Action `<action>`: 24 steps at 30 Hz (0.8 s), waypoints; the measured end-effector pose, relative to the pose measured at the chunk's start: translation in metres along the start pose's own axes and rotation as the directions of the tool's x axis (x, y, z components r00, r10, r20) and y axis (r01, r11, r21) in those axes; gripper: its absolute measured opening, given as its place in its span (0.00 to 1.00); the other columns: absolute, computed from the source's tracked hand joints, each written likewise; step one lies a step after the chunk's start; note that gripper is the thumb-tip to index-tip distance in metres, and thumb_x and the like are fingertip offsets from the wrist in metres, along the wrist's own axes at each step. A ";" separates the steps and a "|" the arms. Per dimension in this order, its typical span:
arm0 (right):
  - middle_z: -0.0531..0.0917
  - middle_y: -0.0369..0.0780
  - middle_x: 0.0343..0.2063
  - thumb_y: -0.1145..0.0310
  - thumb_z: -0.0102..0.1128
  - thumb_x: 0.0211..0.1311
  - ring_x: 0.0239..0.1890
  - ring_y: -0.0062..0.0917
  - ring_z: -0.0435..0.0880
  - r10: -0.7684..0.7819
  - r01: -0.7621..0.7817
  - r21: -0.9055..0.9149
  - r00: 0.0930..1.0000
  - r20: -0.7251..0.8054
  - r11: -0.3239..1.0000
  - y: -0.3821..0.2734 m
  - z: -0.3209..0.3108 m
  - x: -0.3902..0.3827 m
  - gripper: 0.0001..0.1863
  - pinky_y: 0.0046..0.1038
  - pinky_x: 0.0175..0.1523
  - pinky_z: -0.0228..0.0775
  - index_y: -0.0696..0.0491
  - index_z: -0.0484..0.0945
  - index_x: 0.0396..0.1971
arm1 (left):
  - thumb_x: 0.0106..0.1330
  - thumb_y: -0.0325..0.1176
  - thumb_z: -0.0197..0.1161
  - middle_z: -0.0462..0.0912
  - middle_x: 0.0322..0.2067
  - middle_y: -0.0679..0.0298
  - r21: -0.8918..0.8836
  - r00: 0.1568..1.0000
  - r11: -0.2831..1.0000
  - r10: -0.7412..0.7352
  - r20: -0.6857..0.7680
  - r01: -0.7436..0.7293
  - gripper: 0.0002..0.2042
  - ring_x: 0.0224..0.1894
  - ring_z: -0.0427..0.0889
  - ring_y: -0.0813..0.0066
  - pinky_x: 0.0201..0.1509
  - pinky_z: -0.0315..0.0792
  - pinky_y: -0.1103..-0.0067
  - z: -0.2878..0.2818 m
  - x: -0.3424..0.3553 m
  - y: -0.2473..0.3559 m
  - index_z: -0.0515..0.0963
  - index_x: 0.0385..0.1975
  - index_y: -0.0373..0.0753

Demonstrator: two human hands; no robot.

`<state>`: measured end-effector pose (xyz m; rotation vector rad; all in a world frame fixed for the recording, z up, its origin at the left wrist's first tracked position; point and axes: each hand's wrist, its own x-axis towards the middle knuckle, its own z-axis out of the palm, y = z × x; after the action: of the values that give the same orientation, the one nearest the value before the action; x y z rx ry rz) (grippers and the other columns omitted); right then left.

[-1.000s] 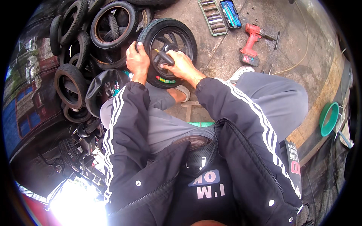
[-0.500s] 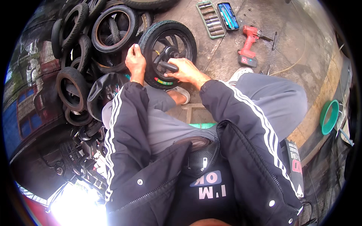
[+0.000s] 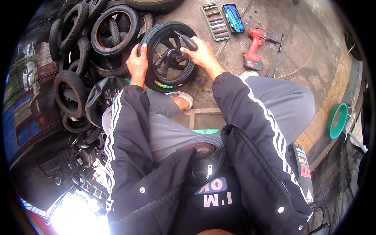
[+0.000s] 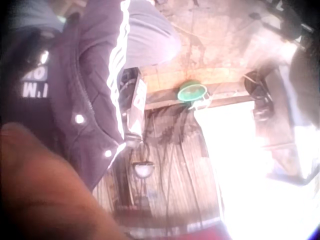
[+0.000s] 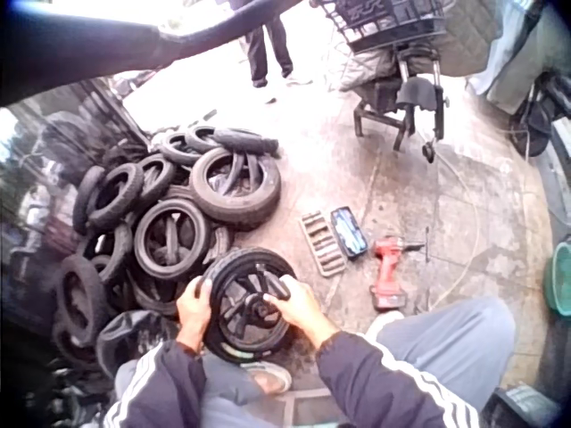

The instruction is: The person uses a digital tire pressure gauge to check the pressure of a small tire, then uses a manual hand pump to inflate it. They repeatedly check the pressure and pump the tire, eventually lifting it to inspect the rim and tire before placing it on a scooter.

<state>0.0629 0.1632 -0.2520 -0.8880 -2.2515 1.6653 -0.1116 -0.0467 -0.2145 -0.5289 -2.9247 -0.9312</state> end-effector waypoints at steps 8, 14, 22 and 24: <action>0.89 0.48 0.35 0.48 0.78 0.55 0.43 0.48 0.88 0.099 -0.103 -0.173 0.995 -0.031 0.980 0.042 -0.010 -0.002 0.24 0.45 0.48 0.78 0.52 0.84 0.40 | 0.72 0.62 0.59 0.83 0.58 0.44 0.083 0.997 0.995 0.050 0.058 -0.055 0.34 0.61 0.81 0.44 0.66 0.73 0.61 0.006 0.006 -0.019 0.76 0.66 0.40; 0.89 0.49 0.37 0.47 0.78 0.55 0.45 0.47 0.89 0.280 -0.281 -0.127 0.960 -0.026 0.951 0.085 0.013 -0.037 0.25 0.43 0.50 0.78 0.54 0.85 0.40 | 0.70 0.67 0.56 0.82 0.59 0.46 0.132 0.994 0.991 -0.026 0.105 0.012 0.37 0.62 0.80 0.43 0.66 0.72 0.59 0.010 0.011 -0.022 0.74 0.68 0.43; 0.89 0.51 0.37 0.48 0.79 0.54 0.45 0.46 0.89 0.330 -0.331 -0.058 0.944 -0.034 0.942 0.070 0.018 -0.065 0.27 0.43 0.50 0.78 0.56 0.84 0.42 | 0.71 0.67 0.53 0.82 0.60 0.47 0.140 0.996 0.990 -0.036 0.085 0.024 0.37 0.62 0.80 0.43 0.66 0.72 0.57 0.010 0.009 -0.032 0.73 0.69 0.44; 0.89 0.51 0.37 0.47 0.79 0.54 0.45 0.47 0.89 0.306 -0.307 -0.126 0.952 -0.031 0.943 0.080 0.021 -0.069 0.27 0.43 0.49 0.78 0.56 0.84 0.41 | 0.72 0.67 0.53 0.82 0.60 0.48 0.152 0.995 0.987 -0.055 0.088 0.041 0.37 0.63 0.80 0.43 0.66 0.72 0.57 0.009 0.007 -0.032 0.73 0.69 0.44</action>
<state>0.1354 0.1214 -0.3201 -1.3361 -2.3314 1.6389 -0.1278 -0.0636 -0.2392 -0.5087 -3.0706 -0.7000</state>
